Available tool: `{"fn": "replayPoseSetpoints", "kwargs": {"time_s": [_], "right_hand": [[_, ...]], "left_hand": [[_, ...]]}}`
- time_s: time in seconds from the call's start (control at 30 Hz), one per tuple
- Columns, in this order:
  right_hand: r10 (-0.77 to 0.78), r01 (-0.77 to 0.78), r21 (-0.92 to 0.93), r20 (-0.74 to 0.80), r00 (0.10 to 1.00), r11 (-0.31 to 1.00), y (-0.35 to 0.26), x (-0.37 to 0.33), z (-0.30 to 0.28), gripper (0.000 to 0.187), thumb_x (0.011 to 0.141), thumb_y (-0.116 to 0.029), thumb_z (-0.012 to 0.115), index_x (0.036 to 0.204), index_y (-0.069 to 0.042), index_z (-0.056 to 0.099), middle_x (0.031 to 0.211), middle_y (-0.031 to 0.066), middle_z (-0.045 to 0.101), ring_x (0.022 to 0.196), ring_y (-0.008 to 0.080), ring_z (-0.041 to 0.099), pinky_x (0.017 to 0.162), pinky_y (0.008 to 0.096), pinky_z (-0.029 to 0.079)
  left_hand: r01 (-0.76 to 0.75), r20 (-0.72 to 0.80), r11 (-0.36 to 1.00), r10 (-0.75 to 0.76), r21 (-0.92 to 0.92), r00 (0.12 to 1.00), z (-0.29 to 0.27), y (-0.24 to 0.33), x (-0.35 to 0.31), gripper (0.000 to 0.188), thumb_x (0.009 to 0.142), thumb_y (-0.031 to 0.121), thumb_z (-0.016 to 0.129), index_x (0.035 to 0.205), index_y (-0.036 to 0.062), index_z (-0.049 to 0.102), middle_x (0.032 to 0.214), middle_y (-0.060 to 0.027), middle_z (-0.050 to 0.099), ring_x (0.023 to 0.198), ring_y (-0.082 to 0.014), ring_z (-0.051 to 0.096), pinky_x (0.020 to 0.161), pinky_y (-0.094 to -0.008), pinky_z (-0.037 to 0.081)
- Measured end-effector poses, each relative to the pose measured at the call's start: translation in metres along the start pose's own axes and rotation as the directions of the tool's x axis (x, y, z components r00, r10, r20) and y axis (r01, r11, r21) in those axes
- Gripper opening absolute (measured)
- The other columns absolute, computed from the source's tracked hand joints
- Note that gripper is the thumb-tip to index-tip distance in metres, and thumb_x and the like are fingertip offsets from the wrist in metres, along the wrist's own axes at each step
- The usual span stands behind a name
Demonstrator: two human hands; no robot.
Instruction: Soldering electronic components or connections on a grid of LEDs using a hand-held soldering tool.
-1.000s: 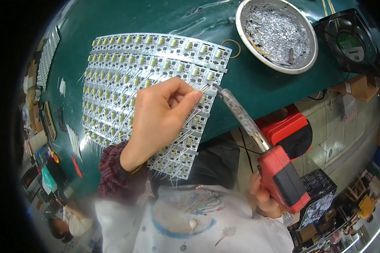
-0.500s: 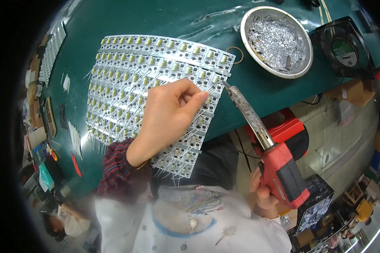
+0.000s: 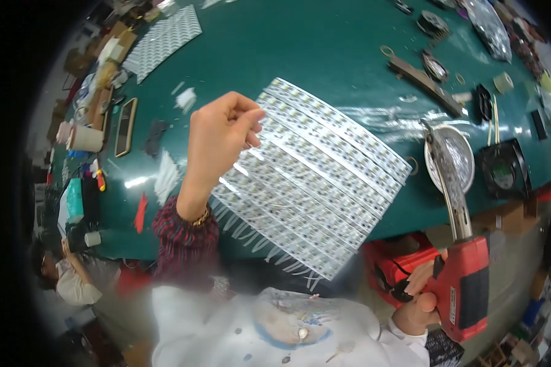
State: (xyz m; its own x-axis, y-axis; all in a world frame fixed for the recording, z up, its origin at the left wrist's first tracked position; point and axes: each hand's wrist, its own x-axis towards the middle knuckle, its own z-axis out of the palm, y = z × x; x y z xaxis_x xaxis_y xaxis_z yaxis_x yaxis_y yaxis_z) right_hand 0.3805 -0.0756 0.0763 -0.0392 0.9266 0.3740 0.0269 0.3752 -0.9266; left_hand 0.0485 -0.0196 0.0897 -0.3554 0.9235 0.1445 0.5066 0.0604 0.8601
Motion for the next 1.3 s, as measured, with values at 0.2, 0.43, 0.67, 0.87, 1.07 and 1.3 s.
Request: {"fn": "replayPoseSetpoints", "kwargs": {"time_s": [0.2, 0.43, 0.67, 0.87, 1.07, 1.3], "right_hand": [[-0.068, 0.117, -0.208, 0.226, 0.972, 0.971, -0.028, 0.057, 0.088, 0.054, 0.084, -0.052, 0.054, 0.072, 0.001, 0.051, 0.056, 0.0017, 0.047, 0.045, 0.0135, 0.042, 0.047, 0.0248, 0.032], [0.210, -0.232, 0.024, 0.336, 0.918, 0.972, 0.020, 0.105, 0.141, 0.026, 0.086, -0.021, 0.062, 0.089, 0.002, 0.050, 0.059, 0.0039, 0.051, 0.043, 0.0101, 0.047, 0.039, 0.0229, 0.036], [0.411, -0.458, 0.024, 0.401, 0.819, 0.889, 0.061, 0.114, 0.153, 0.027, 0.088, -0.023, 0.059, 0.088, 0.002, 0.048, 0.048, 0.0035, 0.048, 0.037, 0.0110, 0.046, 0.036, 0.0233, 0.035], [0.477, -0.535, 0.019, 0.426, 0.769, 0.845, 0.068, 0.113, 0.155, 0.028, 0.090, -0.024, 0.056, 0.084, 0.002, 0.048, 0.048, 0.0050, 0.048, 0.037, 0.0115, 0.045, 0.037, 0.0236, 0.035], [0.475, -0.547, 0.030, 0.459, 0.751, 0.836, 0.071, 0.113, 0.153, 0.029, 0.090, -0.025, 0.055, 0.086, 0.003, 0.049, 0.049, 0.0058, 0.048, 0.038, 0.0116, 0.045, 0.037, 0.0241, 0.034], [0.496, -0.572, 0.044, 0.447, 0.744, 0.819, 0.071, 0.113, 0.156, 0.025, 0.091, -0.020, 0.053, 0.093, 0.004, 0.048, 0.049, 0.0047, 0.048, 0.038, 0.0109, 0.044, 0.038, 0.0236, 0.034]], "left_hand": [[0.154, -0.093, 0.973, -0.172, -0.172, 0.981, -0.025, -0.054, 0.036, 0.010, 0.078, 0.007, 0.062, 0.073, -0.0024, 0.062, 0.060, -0.0076, 0.062, 0.048, -0.0122, 0.060, 0.044, -0.0241, 0.044], [0.254, -0.153, 0.960, -0.270, -0.116, 0.951, 0.008, -0.103, 0.076, 0.019, 0.078, 0.016, 0.065, 0.075, -0.0025, 0.062, 0.061, -0.0043, 0.060, 0.048, -0.0098, 0.051, 0.048, -0.0252, 0.040], [0.363, -0.015, 0.913, -0.372, -0.186, 0.928, 0.011, -0.110, 0.078, 0.020, 0.077, 0.017, 0.064, 0.076, -0.0032, 0.064, 0.063, -0.0088, 0.063, 0.057, -0.0146, 0.059, 0.055, -0.0281, 0.045], [0.374, 0.039, 0.910, -0.373, -0.180, 0.927, 0.010, -0.113, 0.078, 0.019, 0.075, 0.016, 0.064, 0.075, -0.0032, 0.063, 0.061, -0.0059, 0.061, 0.051, -0.0109, 0.054, 0.049, -0.0251, 0.041], [0.391, 0.043, 0.907, -0.389, -0.155, 0.920, 0.008, -0.112, 0.079, 0.018, 0.075, 0.014, 0.065, 0.074, -0.0035, 0.062, 0.059, -0.0034, 0.058, 0.047, -0.0075, 0.049, 0.044, -0.0220, 0.038], [0.421, 0.038, 0.896, -0.420, -0.142, 0.907, 0.009, -0.113, 0.080, 0.019, 0.068, 0.016, 0.065, 0.071, -0.0029, 0.064, 0.060, -0.0087, 0.062, 0.054, -0.0141, 0.058, 0.053, -0.0275, 0.045]]}}
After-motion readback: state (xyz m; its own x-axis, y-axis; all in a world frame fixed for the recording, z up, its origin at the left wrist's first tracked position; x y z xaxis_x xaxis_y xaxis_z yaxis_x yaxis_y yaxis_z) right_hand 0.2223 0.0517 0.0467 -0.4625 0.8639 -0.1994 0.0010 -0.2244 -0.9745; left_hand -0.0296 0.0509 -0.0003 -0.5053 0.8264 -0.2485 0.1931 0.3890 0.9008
